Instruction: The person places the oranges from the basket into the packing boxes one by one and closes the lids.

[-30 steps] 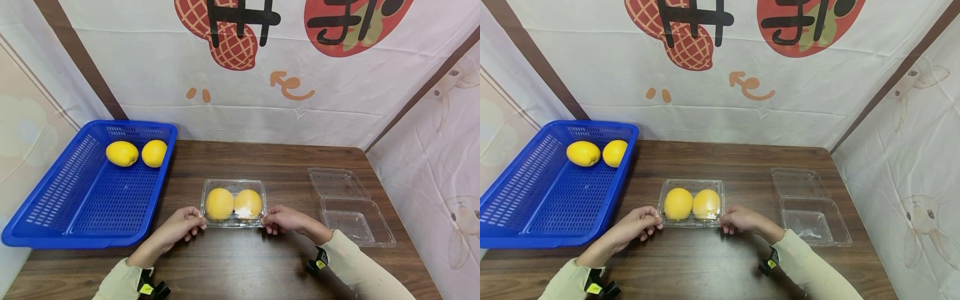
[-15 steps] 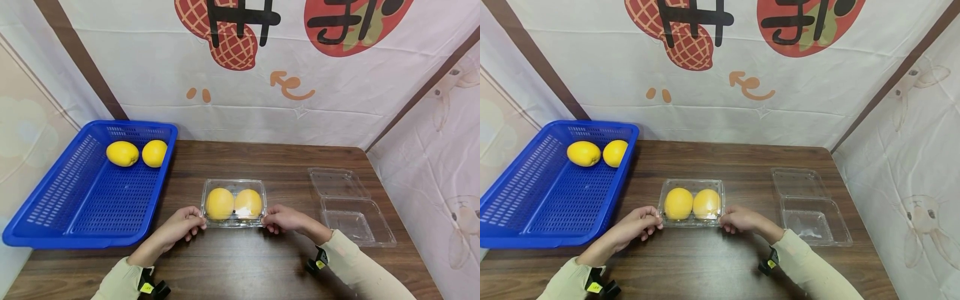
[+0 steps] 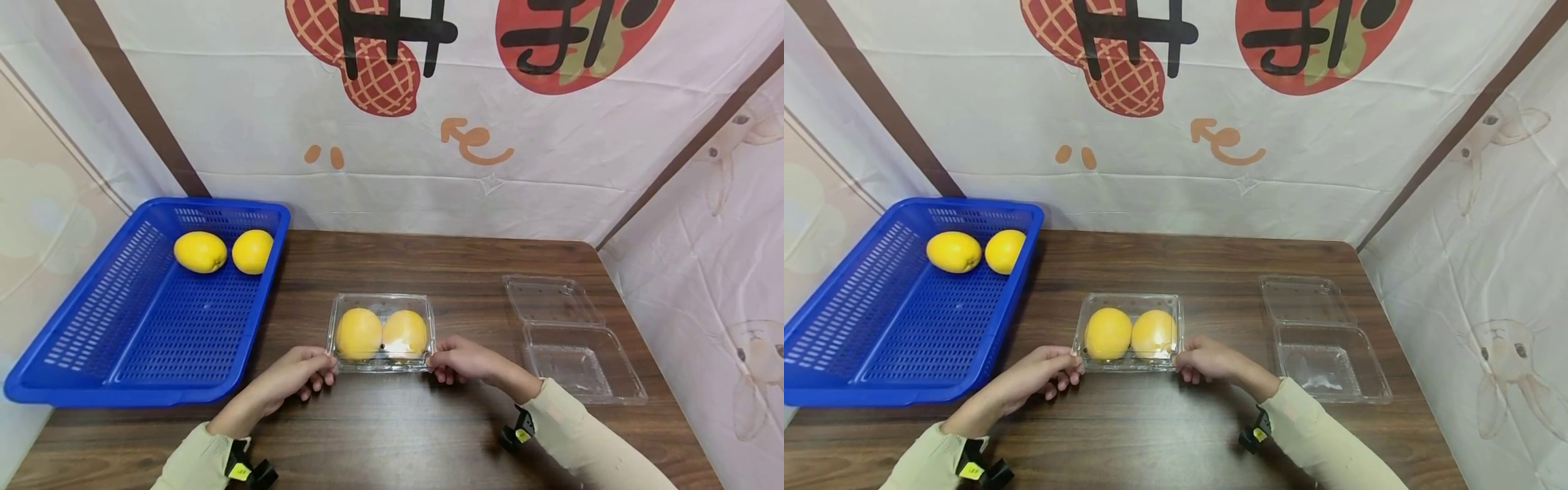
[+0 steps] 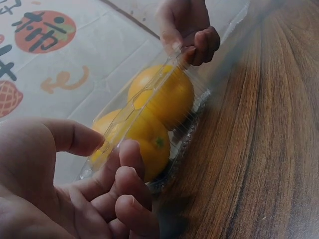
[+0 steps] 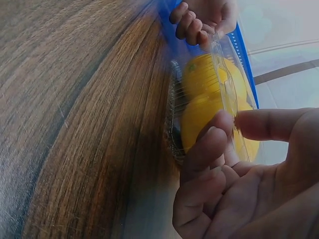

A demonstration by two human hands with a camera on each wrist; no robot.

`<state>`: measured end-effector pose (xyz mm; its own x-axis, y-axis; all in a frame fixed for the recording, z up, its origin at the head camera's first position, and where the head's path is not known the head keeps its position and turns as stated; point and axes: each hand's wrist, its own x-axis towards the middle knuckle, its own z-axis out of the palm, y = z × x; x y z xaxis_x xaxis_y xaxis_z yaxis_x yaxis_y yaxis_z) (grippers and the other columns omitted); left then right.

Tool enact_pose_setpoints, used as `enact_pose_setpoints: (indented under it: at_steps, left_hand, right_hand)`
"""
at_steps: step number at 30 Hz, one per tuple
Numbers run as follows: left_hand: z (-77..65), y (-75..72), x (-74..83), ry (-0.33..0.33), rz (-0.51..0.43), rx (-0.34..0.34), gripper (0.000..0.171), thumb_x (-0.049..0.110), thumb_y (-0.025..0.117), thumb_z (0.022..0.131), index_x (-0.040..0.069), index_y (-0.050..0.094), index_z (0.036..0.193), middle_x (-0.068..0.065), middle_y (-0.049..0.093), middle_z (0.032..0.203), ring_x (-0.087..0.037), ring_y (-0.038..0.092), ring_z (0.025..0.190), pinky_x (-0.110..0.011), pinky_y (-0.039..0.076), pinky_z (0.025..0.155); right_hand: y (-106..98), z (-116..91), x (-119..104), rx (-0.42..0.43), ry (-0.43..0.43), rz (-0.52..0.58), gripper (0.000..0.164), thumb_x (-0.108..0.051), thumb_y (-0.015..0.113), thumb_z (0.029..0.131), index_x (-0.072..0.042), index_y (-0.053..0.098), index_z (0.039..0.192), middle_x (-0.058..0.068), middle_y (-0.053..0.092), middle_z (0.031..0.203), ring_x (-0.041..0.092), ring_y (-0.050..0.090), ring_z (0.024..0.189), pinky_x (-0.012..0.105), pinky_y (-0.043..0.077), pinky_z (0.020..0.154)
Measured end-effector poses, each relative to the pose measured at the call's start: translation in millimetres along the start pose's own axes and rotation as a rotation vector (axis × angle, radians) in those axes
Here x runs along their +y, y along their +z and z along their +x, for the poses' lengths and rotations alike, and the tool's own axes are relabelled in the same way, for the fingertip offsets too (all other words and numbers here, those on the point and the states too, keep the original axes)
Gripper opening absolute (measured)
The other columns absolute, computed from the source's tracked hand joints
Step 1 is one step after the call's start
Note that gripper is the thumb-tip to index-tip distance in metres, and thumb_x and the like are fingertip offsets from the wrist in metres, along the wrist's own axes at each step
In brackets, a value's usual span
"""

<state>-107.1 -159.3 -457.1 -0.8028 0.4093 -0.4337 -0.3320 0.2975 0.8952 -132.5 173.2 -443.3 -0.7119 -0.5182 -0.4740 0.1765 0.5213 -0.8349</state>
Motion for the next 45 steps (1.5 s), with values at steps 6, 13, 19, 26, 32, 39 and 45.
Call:
enact_pose_setpoints:
  at_steps: [6, 13, 19, 26, 32, 39, 45]
  left_hand:
    - [-0.3, -0.3, -0.2, 0.014, 0.003, 0.002, 0.025, 0.020, 0.052, 0.103, -0.001, 0.065, 0.097, 0.000, 0.061, 0.079, -0.014, 0.051, 0.068, -0.024, 0.043, 0.052]
    - [-1.4, 1.6, 1.1, 0.033, 0.037, 0.028, 0.024, 0.018, 0.054, 0.102, -0.003, 0.065, 0.095, 0.000, 0.059, 0.077, -0.015, 0.051, 0.069, -0.025, 0.042, 0.052]
    - [-1.5, 2.1, 1.5, 0.040, 0.050, 0.034, 0.024, 0.018, 0.054, 0.101, -0.002, 0.064, 0.094, 0.000, 0.058, 0.077, -0.014, 0.051, 0.069, -0.024, 0.041, 0.051]
    - [-1.0, 1.4, 1.1, 0.054, 0.056, 0.037, 0.024, 0.018, 0.056, 0.101, -0.003, 0.065, 0.093, 0.001, 0.057, 0.075, -0.013, 0.051, 0.067, -0.024, 0.040, 0.051]
    - [-0.8, 2.6, 1.2, 0.054, 0.071, 0.050, 0.024, 0.019, 0.056, 0.102, -0.002, 0.064, 0.092, 0.001, 0.058, 0.075, -0.014, 0.051, 0.068, -0.025, 0.041, 0.052]
    - [-1.6, 5.3, 1.0, 0.043, 0.083, 0.063, 0.023, 0.018, 0.053, 0.102, -0.001, 0.064, 0.093, -0.001, 0.058, 0.078, -0.016, 0.052, 0.069, -0.026, 0.042, 0.052]
    - [-2.1, 7.5, 1.9, 0.027, 0.076, 0.072, 0.024, 0.018, 0.051, 0.103, -0.001, 0.062, 0.094, -0.002, 0.057, 0.078, -0.016, 0.052, 0.070, -0.025, 0.042, 0.052]
  right_hand:
    - [0.0, 0.2, 0.9, 0.000, -0.006, -0.001, 0.021, -0.015, 0.058, 0.094, 0.001, 0.061, 0.079, -0.003, 0.056, 0.062, 0.010, 0.047, 0.053, 0.021, 0.032, 0.045]
    - [0.1, -0.5, 1.2, 0.003, 0.005, -0.012, 0.022, -0.016, 0.057, 0.094, -0.004, 0.061, 0.077, -0.003, 0.056, 0.063, 0.011, 0.047, 0.054, 0.022, 0.033, 0.045]
    - [0.4, -0.5, 1.8, 0.004, 0.001, -0.011, 0.022, -0.016, 0.057, 0.095, -0.005, 0.061, 0.076, -0.003, 0.056, 0.063, 0.011, 0.047, 0.053, 0.022, 0.033, 0.045]
    - [0.7, 0.3, 1.7, 0.004, -0.001, -0.007, 0.024, -0.015, 0.057, 0.095, 0.005, 0.061, 0.082, -0.004, 0.056, 0.063, 0.011, 0.047, 0.053, 0.022, 0.033, 0.045]
    - [-0.1, 0.1, 1.4, 0.002, -0.007, -0.005, 0.026, -0.015, 0.057, 0.095, 0.009, 0.061, 0.085, -0.004, 0.056, 0.063, 0.011, 0.047, 0.053, 0.022, 0.033, 0.046]
    - [0.0, 0.0, 2.7, 0.008, 0.000, 0.000, 0.022, -0.015, 0.057, 0.095, 0.001, 0.061, 0.080, -0.002, 0.057, 0.064, 0.012, 0.047, 0.054, 0.022, 0.034, 0.046]
    - [0.6, 0.8, 3.0, 0.014, 0.003, -0.004, 0.022, -0.016, 0.057, 0.094, 0.002, 0.062, 0.082, -0.003, 0.057, 0.064, 0.012, 0.048, 0.054, 0.022, 0.034, 0.046]
